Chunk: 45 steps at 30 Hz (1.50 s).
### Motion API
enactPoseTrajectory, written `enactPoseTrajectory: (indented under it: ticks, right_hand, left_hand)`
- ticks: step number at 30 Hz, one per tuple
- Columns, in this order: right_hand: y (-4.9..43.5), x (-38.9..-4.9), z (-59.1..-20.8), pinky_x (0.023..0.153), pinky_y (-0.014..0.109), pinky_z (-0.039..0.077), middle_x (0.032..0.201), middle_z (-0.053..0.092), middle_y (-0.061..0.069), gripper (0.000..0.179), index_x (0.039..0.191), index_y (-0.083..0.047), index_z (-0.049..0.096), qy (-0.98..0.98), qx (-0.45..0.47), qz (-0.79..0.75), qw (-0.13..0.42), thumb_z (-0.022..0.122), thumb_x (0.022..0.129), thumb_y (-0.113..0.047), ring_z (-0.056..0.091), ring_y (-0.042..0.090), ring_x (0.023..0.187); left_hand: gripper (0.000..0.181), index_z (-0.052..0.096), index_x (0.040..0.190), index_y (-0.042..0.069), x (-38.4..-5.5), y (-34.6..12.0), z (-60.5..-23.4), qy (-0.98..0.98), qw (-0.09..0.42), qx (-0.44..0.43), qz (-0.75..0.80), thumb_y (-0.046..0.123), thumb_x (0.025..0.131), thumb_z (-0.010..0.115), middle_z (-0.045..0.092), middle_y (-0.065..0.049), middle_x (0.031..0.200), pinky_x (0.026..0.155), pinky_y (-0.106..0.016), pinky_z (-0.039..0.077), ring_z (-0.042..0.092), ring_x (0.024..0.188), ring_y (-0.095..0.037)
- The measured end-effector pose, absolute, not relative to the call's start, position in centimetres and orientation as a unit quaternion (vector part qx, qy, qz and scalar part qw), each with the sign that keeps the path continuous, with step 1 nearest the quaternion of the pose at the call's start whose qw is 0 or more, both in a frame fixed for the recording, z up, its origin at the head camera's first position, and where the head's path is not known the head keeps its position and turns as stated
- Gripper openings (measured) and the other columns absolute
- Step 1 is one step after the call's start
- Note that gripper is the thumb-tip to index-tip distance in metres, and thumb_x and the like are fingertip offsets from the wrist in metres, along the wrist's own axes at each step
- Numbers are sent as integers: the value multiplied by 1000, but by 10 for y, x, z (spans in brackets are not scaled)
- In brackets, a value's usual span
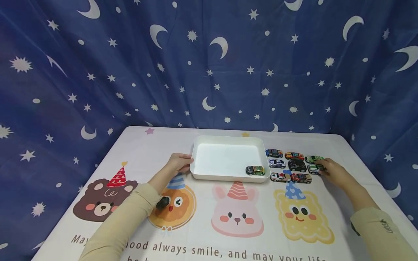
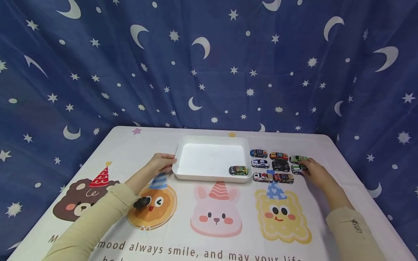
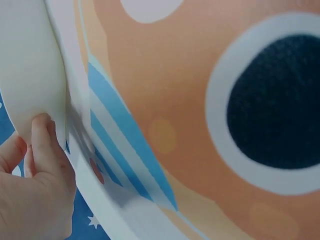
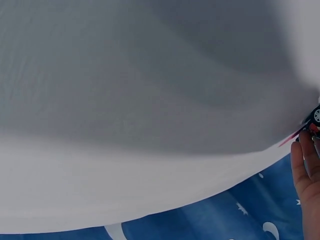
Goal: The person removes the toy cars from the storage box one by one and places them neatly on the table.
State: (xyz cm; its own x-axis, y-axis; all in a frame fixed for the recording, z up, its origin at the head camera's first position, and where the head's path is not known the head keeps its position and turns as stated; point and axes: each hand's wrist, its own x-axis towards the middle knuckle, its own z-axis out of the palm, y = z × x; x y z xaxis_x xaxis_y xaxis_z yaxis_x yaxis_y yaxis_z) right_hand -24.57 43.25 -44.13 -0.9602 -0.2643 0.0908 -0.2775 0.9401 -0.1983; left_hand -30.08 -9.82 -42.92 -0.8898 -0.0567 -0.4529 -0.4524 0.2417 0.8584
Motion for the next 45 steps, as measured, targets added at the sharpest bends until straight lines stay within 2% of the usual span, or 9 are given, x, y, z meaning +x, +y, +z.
enactPoseTrajectory:
  ticks: [4,11,21,27,32,39,41,42,45]
  right_hand:
    - [430,-246,-438,75,56,49,97,55,33,31,111,12,55,-986,129,103,28,63,81,7,57,45,86]
    - [426,-242,-432,79,59,47,99,55,35,31,110,10,56,-989,111,100,18,65,80,8,55,51,92]
    - [420,-233,-424,74,57,48,95,58,32,25,103,11,60,-985,120,114,55,64,78,10,56,46,86]
    - [410,-234,-416,80,58,47,98,59,32,21,101,13,61,-978,140,129,84,63,80,8,56,48,92]
    - [393,-232,-407,82,59,47,102,59,33,25,106,13,59,-973,141,152,98,63,83,6,55,49,96]
    - [371,-231,-401,82,57,51,113,56,34,32,117,12,55,-965,120,225,68,60,88,2,57,49,99]
    - [368,-231,-400,80,51,54,112,58,32,32,118,11,55,-961,120,239,72,61,88,1,59,45,96]
    - [366,-231,-399,78,44,56,110,59,31,31,117,10,56,-958,121,248,78,61,89,-1,61,38,94]
    - [362,-230,-395,72,20,55,108,61,29,30,118,8,57,-943,130,294,89,61,91,-5,61,6,87]
  left_hand:
    - [33,61,120,-1,-299,-97,-430,781,147,-141,590,10,90,64,66,-13,103,52,-12,47,56,59,-3]
    - [32,60,121,-1,-295,-97,-432,784,135,-126,592,11,91,61,61,-21,119,57,-13,50,57,61,-2]
    - [32,60,121,0,-292,-98,-432,783,138,-137,591,11,92,61,61,-21,120,59,-14,52,58,61,-2]
    - [32,60,121,-1,-293,-98,-434,780,137,-137,596,11,92,61,61,-21,120,61,-15,53,59,62,-3]
    - [32,61,121,0,-293,-97,-434,777,138,-142,597,12,91,62,62,-20,119,57,-13,50,58,62,-3]
    - [31,60,120,-2,-294,-98,-434,773,134,-140,605,11,91,62,63,-21,116,52,-12,47,58,61,-4]
    - [32,60,120,-1,-294,-98,-434,772,135,-138,605,11,91,62,63,-21,116,51,-12,47,58,60,-4]
    - [32,60,121,-1,-294,-98,-434,772,135,-139,606,11,91,62,62,-21,117,51,-12,46,57,60,-4]
    - [33,60,122,0,-293,-98,-434,772,136,-140,605,12,91,62,62,-21,119,50,-12,45,57,60,-4]
